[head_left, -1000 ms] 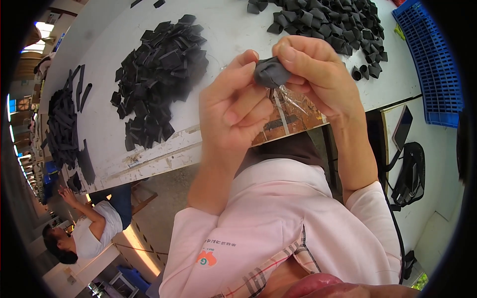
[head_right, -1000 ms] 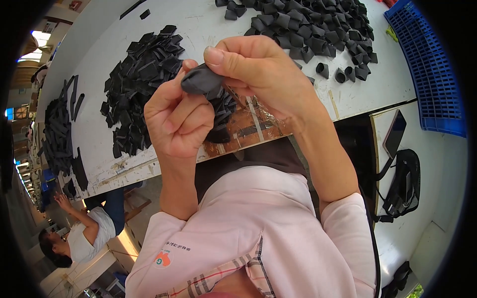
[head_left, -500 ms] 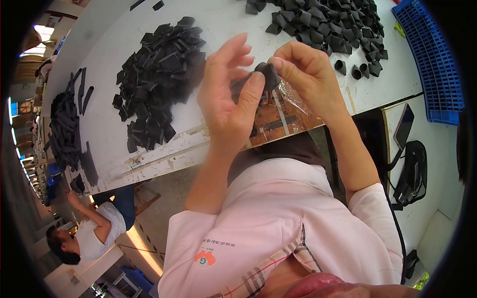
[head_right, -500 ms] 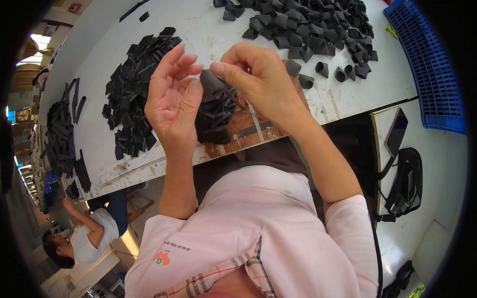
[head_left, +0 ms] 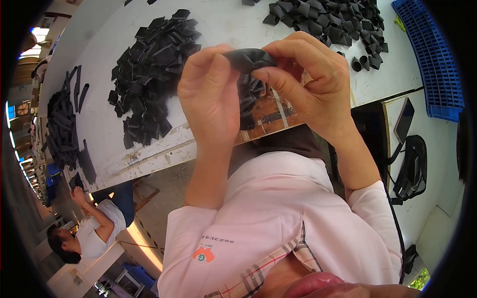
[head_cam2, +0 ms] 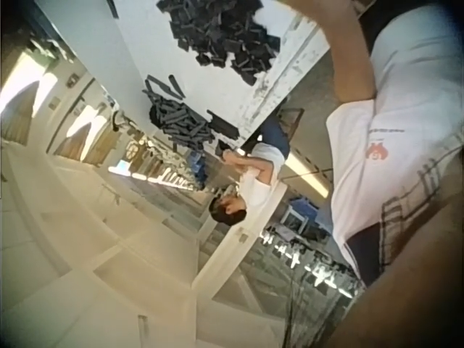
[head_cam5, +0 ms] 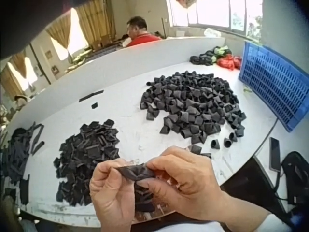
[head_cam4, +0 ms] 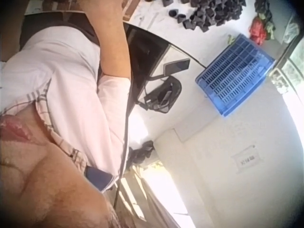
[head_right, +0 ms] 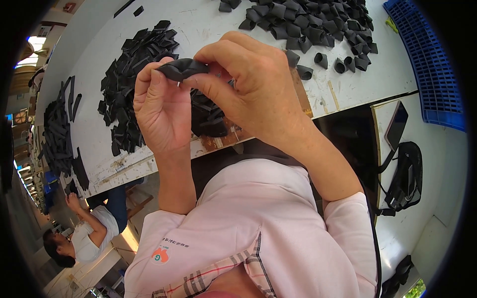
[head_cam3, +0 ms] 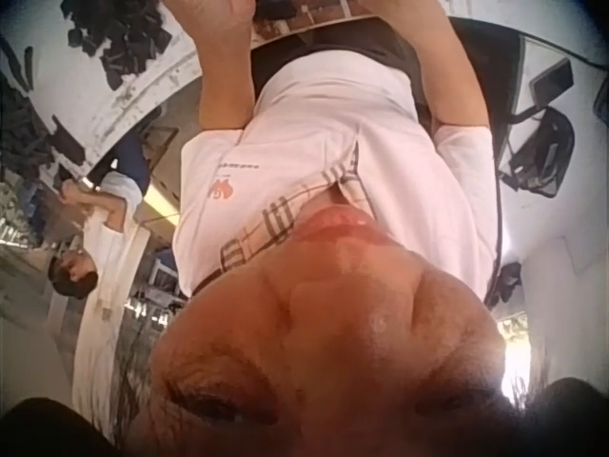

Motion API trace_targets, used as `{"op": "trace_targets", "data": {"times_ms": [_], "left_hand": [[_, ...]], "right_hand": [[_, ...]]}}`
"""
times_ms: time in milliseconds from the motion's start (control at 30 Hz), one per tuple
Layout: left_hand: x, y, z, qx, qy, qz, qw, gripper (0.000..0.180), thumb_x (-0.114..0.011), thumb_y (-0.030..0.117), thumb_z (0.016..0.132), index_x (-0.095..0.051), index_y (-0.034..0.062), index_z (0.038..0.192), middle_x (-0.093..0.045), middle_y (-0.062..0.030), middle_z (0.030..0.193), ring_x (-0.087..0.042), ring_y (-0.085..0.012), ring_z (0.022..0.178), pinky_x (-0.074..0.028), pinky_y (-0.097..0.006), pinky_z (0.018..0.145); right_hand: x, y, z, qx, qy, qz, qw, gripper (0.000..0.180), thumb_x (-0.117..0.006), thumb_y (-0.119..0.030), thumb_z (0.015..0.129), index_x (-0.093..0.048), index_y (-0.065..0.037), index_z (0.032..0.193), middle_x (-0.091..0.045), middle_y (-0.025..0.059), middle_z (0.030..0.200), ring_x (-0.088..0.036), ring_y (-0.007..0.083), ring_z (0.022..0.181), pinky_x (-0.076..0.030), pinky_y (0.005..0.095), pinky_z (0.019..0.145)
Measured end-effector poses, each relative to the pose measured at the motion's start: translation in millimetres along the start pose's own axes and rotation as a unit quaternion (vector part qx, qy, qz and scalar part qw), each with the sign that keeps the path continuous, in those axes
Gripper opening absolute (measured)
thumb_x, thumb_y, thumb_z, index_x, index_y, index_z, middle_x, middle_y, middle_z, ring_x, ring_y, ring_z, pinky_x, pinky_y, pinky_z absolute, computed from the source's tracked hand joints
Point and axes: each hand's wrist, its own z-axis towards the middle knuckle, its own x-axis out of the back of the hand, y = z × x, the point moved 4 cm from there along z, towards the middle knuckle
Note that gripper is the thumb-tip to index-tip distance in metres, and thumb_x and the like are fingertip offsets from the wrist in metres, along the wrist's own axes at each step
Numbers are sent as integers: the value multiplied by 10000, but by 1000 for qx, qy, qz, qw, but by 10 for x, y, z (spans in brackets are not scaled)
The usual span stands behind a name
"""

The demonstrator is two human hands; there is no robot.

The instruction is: The recorder is seen manually manipulating and assembling small black flexible components at a workbench in a factory setting.

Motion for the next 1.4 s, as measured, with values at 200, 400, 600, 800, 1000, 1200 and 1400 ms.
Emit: {"op": "trace_targets", "data": {"times_ms": [200, 400, 600, 800, 1000, 1200, 1400], "left_hand": [[65, -54, -78, 13, 24, 21, 999, 119, -542, 55, 832, -574, 5, 935, -598, -90, 930, -547, -145, 843, -415, -287, 797], [2, 25, -101, -33, 37, 156, 986, 110, -575, 20, 805, -576, -14, 910, -590, -63, 868, -531, -102, 769, -419, -220, 715], [-177, 103, -7, -61, 3, 310, 949, 90, -616, 33, 771, -597, 5, 855, -587, -47, 784, -522, -99, 676, -420, -209, 626], [-299, 142, 36, -163, -60, 428, 887, 48, -631, 29, 746, -613, 11, 786, -582, -60, 746, -527, -109, 642, -425, -217, 585], [-108, 30, 15, -105, -31, 302, 947, 41, -619, 14, 764, -602, -9, 794, -583, -51, 740, -517, -89, 632, -422, -196, 590], [-71, -40, 28, -82, -43, 219, 971, 50, -610, -1, 776, -588, -21, 816, -582, -44, 751, -519, -75, 662, -425, -186, 609], [-96, -23, 32, -116, -57, 287, 949, 65, -612, 17, 780, -587, -22, 826, -589, -52, 774, -524, -76, 680, -426, -185, 621]], "right_hand": [[-29, 146, -28, 21, 37, 12, 999, 97, -665, -72, 693, -609, -9, 740, -537, 50, 615, -496, 154, 494, -377, 245, 449], [-38, 308, -70, -63, 5, 134, 989, 81, -652, -75, 725, -625, -6, 759, -533, 17, 600, -477, 75, 526, -361, 214, 470], [-25, 348, -28, -118, -52, 197, 972, 101, -651, -88, 738, -629, 6, 771, -540, -8, 620, -478, 52, 574, -373, 191, 513], [5, 340, 35, -86, -61, 207, 973, 94, -647, -92, 743, -626, -2, 756, -541, -8, 620, -483, 48, 582, -377, 191, 521], [-28, 243, 41, -31, -71, 87, 993, 89, -658, -77, 714, -606, -6, 727, -523, 28, 596, -488, 89, 521, -374, 228, 473], [-19, 193, 20, 31, -47, 19, 998, 85, -651, -59, 703, -580, -12, 707, -499, 66, 591, -489, 180, 496, -367, 259, 453], [-73, 245, -31, 37, -3, 8, 999, 95, -648, -65, 711, -570, -10, 715, -500, 61, 596, -482, 168, 493, -362, 257, 448]]}}
